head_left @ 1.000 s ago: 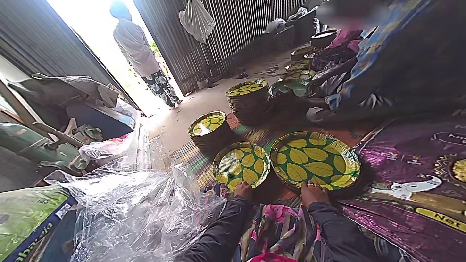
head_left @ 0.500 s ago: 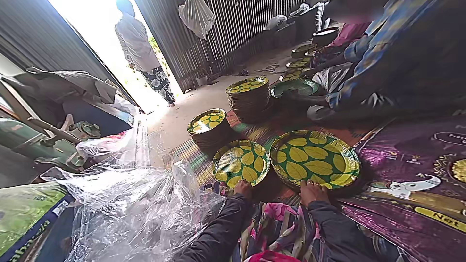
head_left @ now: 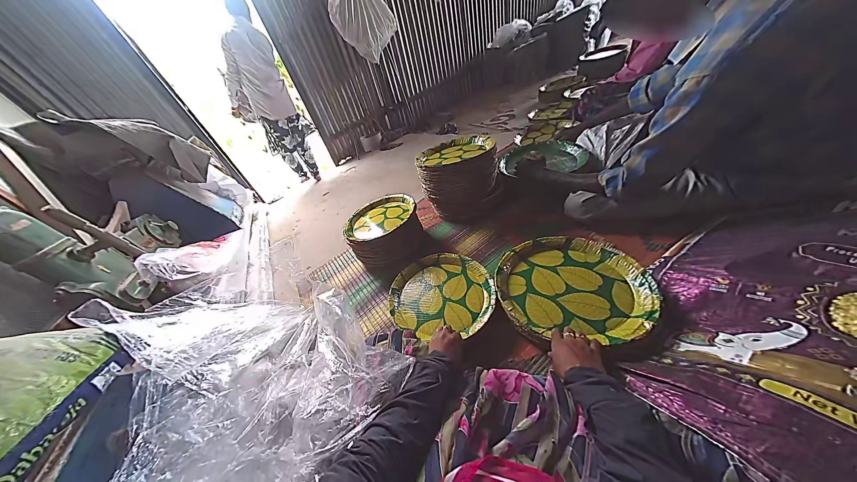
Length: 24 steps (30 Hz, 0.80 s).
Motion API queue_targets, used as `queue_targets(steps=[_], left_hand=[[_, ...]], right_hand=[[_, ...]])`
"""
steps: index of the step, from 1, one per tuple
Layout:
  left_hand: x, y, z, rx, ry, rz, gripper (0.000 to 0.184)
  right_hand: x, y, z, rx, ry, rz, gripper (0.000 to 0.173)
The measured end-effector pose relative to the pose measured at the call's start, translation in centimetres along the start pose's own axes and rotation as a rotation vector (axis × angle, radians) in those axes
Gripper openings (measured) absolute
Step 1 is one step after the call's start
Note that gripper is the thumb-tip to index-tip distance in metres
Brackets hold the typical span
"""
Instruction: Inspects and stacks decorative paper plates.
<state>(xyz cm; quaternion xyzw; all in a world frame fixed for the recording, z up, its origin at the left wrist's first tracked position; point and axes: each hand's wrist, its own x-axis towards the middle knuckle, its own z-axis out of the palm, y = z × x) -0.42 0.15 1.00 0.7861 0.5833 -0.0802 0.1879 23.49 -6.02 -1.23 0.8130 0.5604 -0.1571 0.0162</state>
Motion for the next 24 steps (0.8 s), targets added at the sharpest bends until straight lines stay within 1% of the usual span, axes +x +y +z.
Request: queue_targets(steps=[14,24], left_hand=[[-0.1,-0.19,0.04,-0.013,0.008,0.021,0.037],[0.08,-0.35,-0.03,-0.022,-0.002,0.028,0.037]], right_hand=[[-0.04,-0.09,0.21,0.003,0.016,0.008,0.064],[-0.2,-0.28,-0.09,-0.027,-0.005,0.007,0.063]])
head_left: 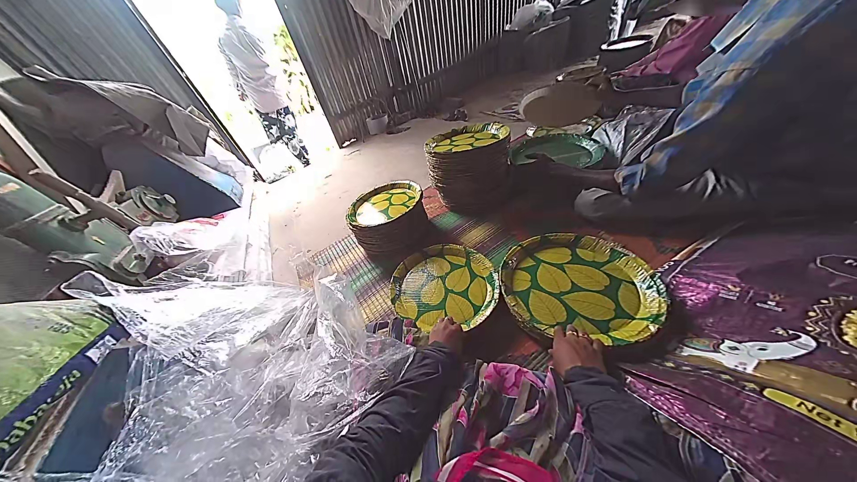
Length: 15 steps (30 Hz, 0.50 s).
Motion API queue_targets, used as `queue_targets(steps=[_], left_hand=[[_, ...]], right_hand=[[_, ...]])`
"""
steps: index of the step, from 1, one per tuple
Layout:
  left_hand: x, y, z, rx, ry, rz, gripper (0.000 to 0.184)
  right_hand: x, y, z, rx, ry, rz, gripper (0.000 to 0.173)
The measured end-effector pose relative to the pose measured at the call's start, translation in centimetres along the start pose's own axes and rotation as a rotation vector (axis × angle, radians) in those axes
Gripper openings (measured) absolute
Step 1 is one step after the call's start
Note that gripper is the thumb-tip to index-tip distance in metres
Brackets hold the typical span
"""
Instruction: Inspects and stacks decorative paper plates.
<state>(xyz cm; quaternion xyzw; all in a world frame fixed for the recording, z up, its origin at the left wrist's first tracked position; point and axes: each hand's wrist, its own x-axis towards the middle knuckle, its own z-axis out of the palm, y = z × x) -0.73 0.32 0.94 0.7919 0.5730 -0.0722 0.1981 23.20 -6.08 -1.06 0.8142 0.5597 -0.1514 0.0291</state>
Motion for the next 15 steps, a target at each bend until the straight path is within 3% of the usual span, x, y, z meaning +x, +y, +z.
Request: queue_targets(steps=[11,15], left_hand=[[-0.6,0.6,-0.5,0.008,0.002,-0.023,0.035],[-0.9,1.2,-0.2,0.013,0.14,-0.008,0.036]], right_hand=[[0.0,0.0,0.0,-0.004,0.004,0.004,0.064],[0.0,0.0,0.0,0.015,0.01,0.005,0.064]])
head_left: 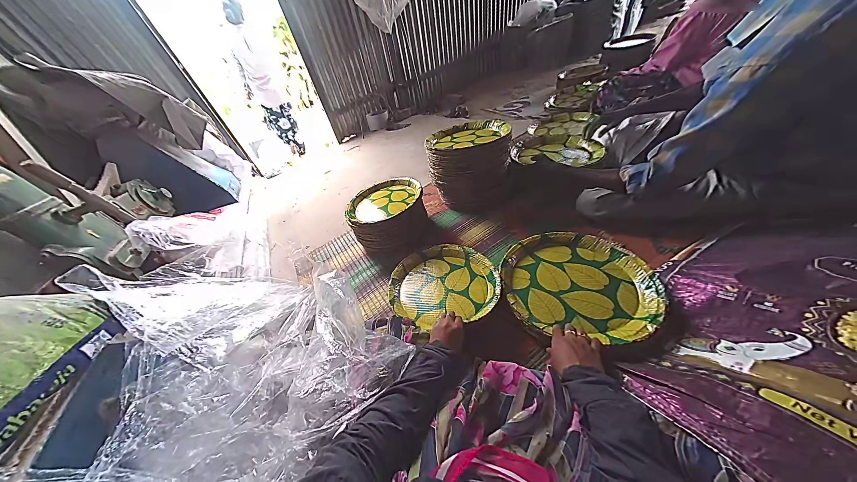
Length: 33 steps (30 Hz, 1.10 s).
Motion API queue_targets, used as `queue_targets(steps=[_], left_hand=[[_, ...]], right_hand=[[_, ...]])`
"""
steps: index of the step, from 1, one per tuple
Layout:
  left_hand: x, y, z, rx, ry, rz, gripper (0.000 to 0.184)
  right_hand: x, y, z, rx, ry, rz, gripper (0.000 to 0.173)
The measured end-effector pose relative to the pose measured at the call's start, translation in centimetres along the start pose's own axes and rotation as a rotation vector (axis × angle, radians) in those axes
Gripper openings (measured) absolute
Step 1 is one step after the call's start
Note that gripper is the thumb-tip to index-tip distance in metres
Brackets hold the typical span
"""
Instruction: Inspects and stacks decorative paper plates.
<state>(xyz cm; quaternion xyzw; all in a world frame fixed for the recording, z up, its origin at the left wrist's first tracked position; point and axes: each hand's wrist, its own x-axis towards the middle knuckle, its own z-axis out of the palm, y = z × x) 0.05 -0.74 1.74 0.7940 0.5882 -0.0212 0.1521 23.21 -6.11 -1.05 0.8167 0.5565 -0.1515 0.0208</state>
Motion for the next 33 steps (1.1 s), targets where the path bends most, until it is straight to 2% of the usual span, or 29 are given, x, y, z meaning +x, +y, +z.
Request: queue_targets(steps=[2,6,8,10,13,15,18,21,23,25,26,28,29,30,33], left_hand=[[-0.1,-0.1,0.4,-0.004,0.079,0.035,0.034],[-0.2,-0.4,0.1,-0.02,0.075,0.045,0.032],[-0.3,-0.6,0.2,-0.029,0.14,0.066,0.031],[-0.9,-0.6,0.4,-0.018,0.262,0.158,0.026],[-2.0,-0.8,1.5,0.067,0.647,0.462,0.014],[-2.4,-0.6,1.9,0.146,0.888,0.642,0.009],[-2.7,-0.1,1.7,0.096,1.083,0.838,0.01],[-2.3,0.3,1.5,0.036,1.293,0.827,0.009],[-1.6,0.9,1.0,-0.009,1.357,0.743,0.013],[-0.8,0.9,1.2,-0.013,1.221,0.626,0.023],[-0.7,0.8,1.3,-0.008,1.01,0.551,0.031],[-0.5,1.0,0.4,0.002,0.319,0.276,0.044],[0.1,1.0,0.1,0.018,0.036,0.154,0.047],[0.9,0.8,0.3,0.037,-0.112,0.079,0.046],[1.5,0.5,0.3,0.032,-0.169,0.009,0.038]], right_hand=[[0.0,0.0,0.0,0.009,-0.004,-0.003,0.064],[0.2,0.1,0.3,-0.005,-0.006,-0.003,0.065],[-0.1,0.1,0.3,0.052,0.07,-0.029,0.072],[-0.9,-0.3,0.2,0.129,0.285,-0.13,0.086],[-1.3,-1.2,-0.1,0.197,0.732,-0.504,0.102],[-1.3,-2.3,-0.3,0.155,0.882,-0.744,0.089],[-2.1,-3.2,-0.3,0.104,0.852,-0.917,0.054],[-2.4,-2.9,-0.8,0.074,0.979,-0.837,0.045],[-2.1,-2.3,-1.5,0.118,1.027,-0.653,0.048],[-1.1,-1.2,-1.6,0.142,0.967,-0.416,0.048],[-0.5,-0.4,-1.5,0.151,0.878,-0.324,0.049],[0.3,1.3,-0.8,0.154,0.553,-0.207,0.052],[0.7,1.8,-0.4,0.143,0.354,-0.162,0.051],[1.1,2.1,-0.1,0.13,0.216,-0.135,0.051],[1.6,1.5,-0.2,0.125,0.126,-0.116,0.069]])
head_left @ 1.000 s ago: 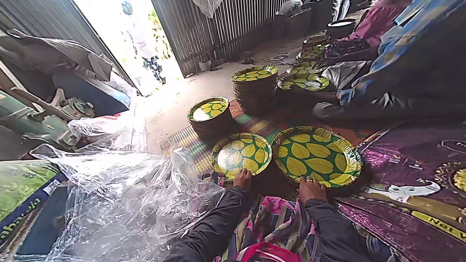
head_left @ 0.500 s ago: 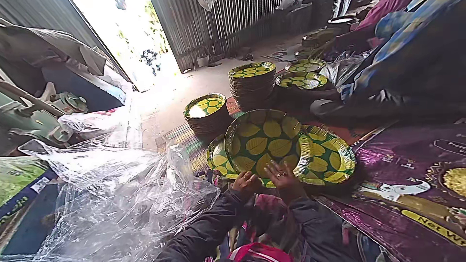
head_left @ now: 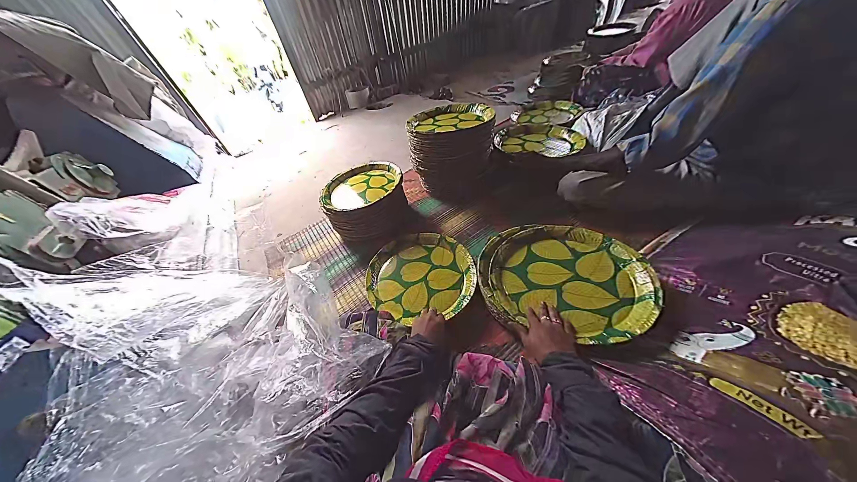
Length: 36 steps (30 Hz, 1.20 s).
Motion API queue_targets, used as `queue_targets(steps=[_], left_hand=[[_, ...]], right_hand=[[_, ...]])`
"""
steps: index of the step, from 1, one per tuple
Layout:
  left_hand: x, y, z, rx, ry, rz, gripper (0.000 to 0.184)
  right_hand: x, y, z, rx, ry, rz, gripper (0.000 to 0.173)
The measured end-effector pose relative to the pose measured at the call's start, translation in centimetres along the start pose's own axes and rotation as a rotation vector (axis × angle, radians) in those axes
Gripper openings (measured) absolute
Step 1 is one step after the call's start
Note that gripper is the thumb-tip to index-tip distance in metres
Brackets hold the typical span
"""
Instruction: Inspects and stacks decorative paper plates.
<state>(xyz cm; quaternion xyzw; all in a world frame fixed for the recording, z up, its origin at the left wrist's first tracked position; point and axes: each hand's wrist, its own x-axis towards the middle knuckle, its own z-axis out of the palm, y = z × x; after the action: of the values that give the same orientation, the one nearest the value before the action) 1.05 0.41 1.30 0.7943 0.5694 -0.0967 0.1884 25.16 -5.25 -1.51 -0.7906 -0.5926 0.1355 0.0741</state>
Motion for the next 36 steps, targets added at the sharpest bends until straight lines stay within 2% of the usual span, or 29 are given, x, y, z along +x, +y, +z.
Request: queue_targets(steps=[5,8,10,12,14,17,18,19,21,23,24,25,27,29,30,31,32,34,35,36], left_hand=[[0.0,-0.8,0.4,-0.005,0.056,0.01,0.033],[-0.4,-1.1,-0.1,-0.085,0.076,-0.016,0.033],[-0.6,-1.1,-0.3,-0.157,0.139,-0.055,0.032],[-1.0,-1.3,0.2,-0.251,0.339,-0.031,0.03],[-0.8,-2.1,1.5,-0.289,0.694,0.075,0.028],[-0.9,-2.6,1.7,-0.198,1.057,0.193,0.021],[-1.1,-2.7,1.7,-0.137,1.148,0.293,0.018],[-1.6,-2.5,1.8,-0.108,1.17,0.413,0.019],[-3.1,-1.9,2.0,-0.038,1.119,0.672,0.022],[-4.3,-1.0,2.6,0.0,1.115,0.833,0.019],[-4.6,-0.7,3.0,-0.016,1.163,0.845,0.019],[-4.7,-0.5,3.2,-0.029,1.23,0.832,0.019],[-4.5,-0.4,2.8,0.003,1.314,0.711,0.021],[-3.5,-0.8,2.1,0.022,1.27,0.542,0.042],[-3.1,-0.9,1.7,0.003,1.155,0.464,0.047],[-2.7,-1.0,1.2,-0.006,0.958,0.37,0.051],[-2.1,-1.2,0.6,0.009,0.726,0.264,0.055],[-0.6,-1.4,0.0,0.062,0.306,0.089,0.053],[0.0,-1.5,0.1,0.087,0.171,0.049,0.045],[0.4,-1.5,0.4,0.112,0.091,0.033,0.037]], right_hand=[[-0.6,-1.1,-0.1,-0.001,-0.075,-0.034,0.066],[-0.4,-0.7,0.4,-0.012,-0.083,-0.098,0.057],[0.2,0.0,1.0,0.03,-0.057,-0.162,0.057],[0.9,0.7,1.3,0.109,-0.056,-0.207,0.062],[1.0,0.8,1.3,0.171,-0.011,-0.207,0.07],[-0.2,-1.3,0.9,0.213,0.256,-0.299,0.093],[-0.8,-2.2,0.5,0.21,0.37,-0.385,0.097],[-1.4,-3.2,0.0,0.193,0.456,-0.479,0.096],[-2.3,-4.7,-0.7,0.101,0.588,-0.69,0.078],[-2.2,-5.4,-0.4,0.095,0.701,-0.886,0.044],[-2.0,-5.3,0.0,0.107,0.749,-0.924,0.027],[-2.0,-4.9,0.1,0.107,0.773,-0.913,0.023],[-2.4,-4.1,-0.4,0.116,0.792,-0.748,0.026],[-2.2,-2.9,-1.6,0.105,0.77,-0.508,0.037],[-1.7,-2.2,-2.0,0.095,0.755,-0.393,0.04],[-1.1,-1.4,-2.1,0.098,0.701,-0.28,0.043],[-0.7,-0.6,-2.1,0.108,0.573,-0.17,0.044],[0.3,0.9,-1.2,0.121,0.236,-0.025,0.043],[0.9,1.6,-0.3,0.107,0.101,-0.002,0.046],[1.2,1.8,0.4,0.088,0.012,0.01,0.057]])
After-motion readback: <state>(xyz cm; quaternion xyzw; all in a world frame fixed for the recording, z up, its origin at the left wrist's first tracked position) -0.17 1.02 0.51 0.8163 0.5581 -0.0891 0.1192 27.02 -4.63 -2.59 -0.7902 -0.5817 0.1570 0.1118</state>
